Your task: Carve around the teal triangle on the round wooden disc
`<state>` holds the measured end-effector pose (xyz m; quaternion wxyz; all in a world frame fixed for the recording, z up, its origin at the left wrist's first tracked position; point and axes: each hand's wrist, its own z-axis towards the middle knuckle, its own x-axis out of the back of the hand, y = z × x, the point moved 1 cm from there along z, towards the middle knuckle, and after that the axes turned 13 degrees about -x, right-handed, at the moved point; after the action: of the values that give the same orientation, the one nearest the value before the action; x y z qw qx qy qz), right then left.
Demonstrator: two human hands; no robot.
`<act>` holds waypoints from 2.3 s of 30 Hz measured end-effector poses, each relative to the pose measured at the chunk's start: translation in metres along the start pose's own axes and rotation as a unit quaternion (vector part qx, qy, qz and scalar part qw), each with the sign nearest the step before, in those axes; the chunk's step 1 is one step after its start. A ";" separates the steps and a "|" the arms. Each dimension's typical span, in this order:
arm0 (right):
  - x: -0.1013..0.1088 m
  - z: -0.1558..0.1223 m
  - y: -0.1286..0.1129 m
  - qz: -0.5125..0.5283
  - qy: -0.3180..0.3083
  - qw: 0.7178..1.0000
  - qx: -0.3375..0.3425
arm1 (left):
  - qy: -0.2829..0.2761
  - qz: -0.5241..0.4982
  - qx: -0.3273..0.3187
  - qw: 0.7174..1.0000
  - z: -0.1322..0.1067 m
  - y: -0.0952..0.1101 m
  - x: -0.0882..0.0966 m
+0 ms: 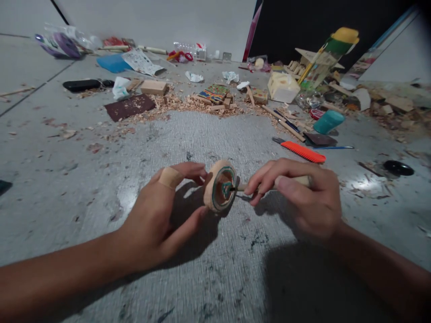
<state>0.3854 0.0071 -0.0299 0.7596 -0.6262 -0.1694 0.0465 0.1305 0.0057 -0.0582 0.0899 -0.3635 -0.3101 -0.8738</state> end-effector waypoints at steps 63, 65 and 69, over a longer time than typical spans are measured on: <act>0.008 0.007 -0.017 -0.212 -0.012 0.977 0.016 | 0.180 -0.166 0.157 0.957 0.010 -0.011 0.003; 0.005 0.005 -0.018 -0.165 -0.065 0.983 -0.038 | 0.193 -0.193 0.168 0.947 0.012 -0.013 0.002; 0.002 0.009 -0.010 -0.101 -0.130 0.977 -0.135 | 0.213 -0.226 0.187 0.932 0.012 -0.016 0.001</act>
<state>0.3833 0.0137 -0.0181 0.6402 -0.6913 -0.3340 0.0276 0.1309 0.0257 -0.0584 0.0206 -0.0661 -0.5153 -0.8542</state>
